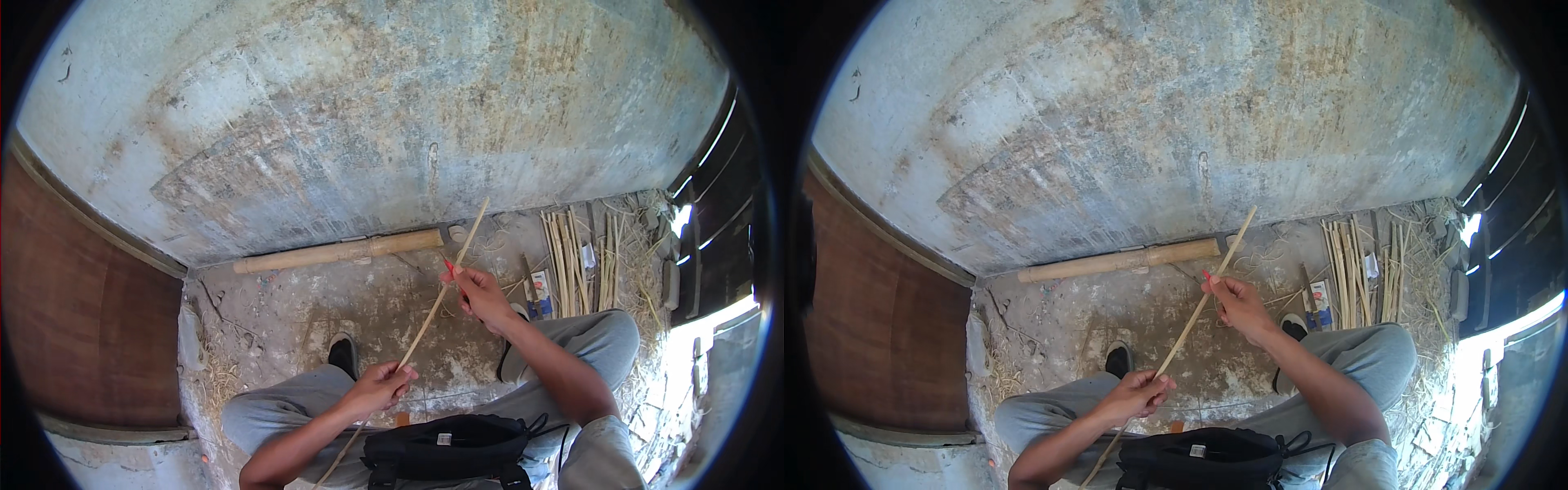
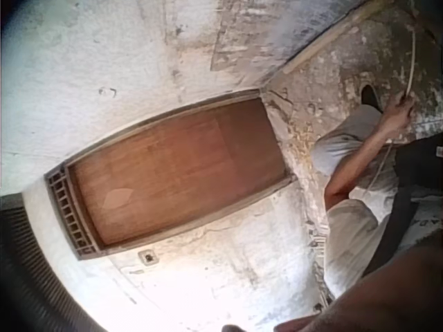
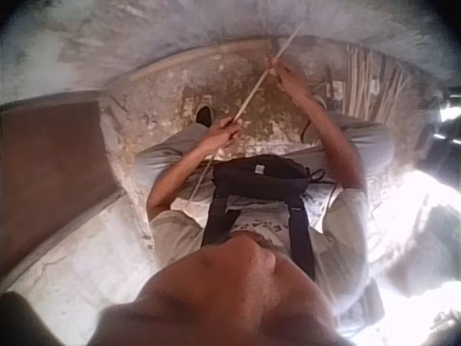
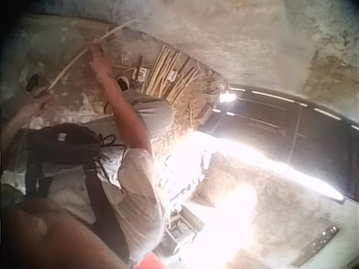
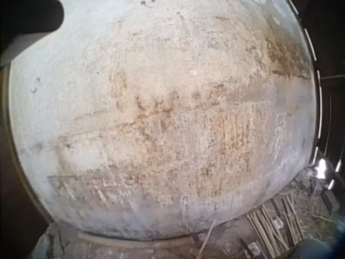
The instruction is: The person shaves a thin strip of bamboo using a small red-handled blade held in their right hand, while holding the strip with their left hand.
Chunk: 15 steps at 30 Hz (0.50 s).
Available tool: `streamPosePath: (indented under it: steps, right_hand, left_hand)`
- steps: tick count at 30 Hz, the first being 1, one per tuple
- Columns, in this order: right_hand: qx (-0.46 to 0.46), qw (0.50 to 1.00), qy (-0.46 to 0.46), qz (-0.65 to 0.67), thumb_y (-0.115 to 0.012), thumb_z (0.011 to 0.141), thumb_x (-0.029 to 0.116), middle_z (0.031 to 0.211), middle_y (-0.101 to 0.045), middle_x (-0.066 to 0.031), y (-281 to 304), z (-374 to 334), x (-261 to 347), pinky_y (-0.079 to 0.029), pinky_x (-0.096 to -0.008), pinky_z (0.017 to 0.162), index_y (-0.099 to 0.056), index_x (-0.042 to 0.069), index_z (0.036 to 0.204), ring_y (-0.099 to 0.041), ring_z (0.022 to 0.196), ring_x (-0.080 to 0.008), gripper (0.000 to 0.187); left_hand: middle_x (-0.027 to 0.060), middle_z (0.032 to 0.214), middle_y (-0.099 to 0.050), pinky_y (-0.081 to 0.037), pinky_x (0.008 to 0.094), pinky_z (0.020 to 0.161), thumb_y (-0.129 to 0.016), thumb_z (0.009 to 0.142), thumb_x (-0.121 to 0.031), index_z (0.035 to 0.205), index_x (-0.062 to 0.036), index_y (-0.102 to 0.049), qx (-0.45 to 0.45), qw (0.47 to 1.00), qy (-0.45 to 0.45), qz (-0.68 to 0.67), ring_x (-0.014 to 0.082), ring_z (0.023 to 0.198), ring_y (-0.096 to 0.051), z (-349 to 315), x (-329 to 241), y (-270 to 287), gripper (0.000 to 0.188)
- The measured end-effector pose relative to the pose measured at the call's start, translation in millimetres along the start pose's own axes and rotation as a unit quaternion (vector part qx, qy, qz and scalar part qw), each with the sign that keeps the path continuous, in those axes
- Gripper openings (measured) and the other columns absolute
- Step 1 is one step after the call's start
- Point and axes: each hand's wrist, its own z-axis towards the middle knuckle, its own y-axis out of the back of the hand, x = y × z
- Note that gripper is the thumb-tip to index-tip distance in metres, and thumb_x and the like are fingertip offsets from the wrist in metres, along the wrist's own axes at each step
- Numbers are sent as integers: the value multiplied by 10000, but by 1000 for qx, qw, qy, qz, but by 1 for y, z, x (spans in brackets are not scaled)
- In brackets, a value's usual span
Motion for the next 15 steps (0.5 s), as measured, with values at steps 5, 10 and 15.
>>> streamPosePath:
  steps: [5,10,15]
  right_hand:
    - [-25,952,168,-256,-612,1008,401,734,-677,-74,-13,-14,-6,-488,-341,576,-735,59,1093,-608,590,-202,373]
    - [0,885,276,-375,-672,958,316,716,-644,-176,-29,-32,-4,-492,-417,566,-727,25,1051,-649,597,-319,310]
    - [31,866,260,-426,-668,951,339,761,-681,-173,-29,-35,-5,-517,-441,595,-735,49,1036,-669,657,-363,309]
  left_hand:
    - [-18,735,-449,-261,230,447,-417,1097,-416,1128,-26,-568,-63,996,-14,-60,48,504,-341,-4,-7,-5,419]
    - [-26,743,-445,-249,237,450,-338,1101,-414,1118,-36,-554,-121,989,-48,-77,50,513,-327,0,-12,-8,435]
    - [-16,756,-454,-258,236,447,-346,1095,-384,1106,-42,-559,-129,988,-62,-54,55,502,-332,6,-8,-7,402]
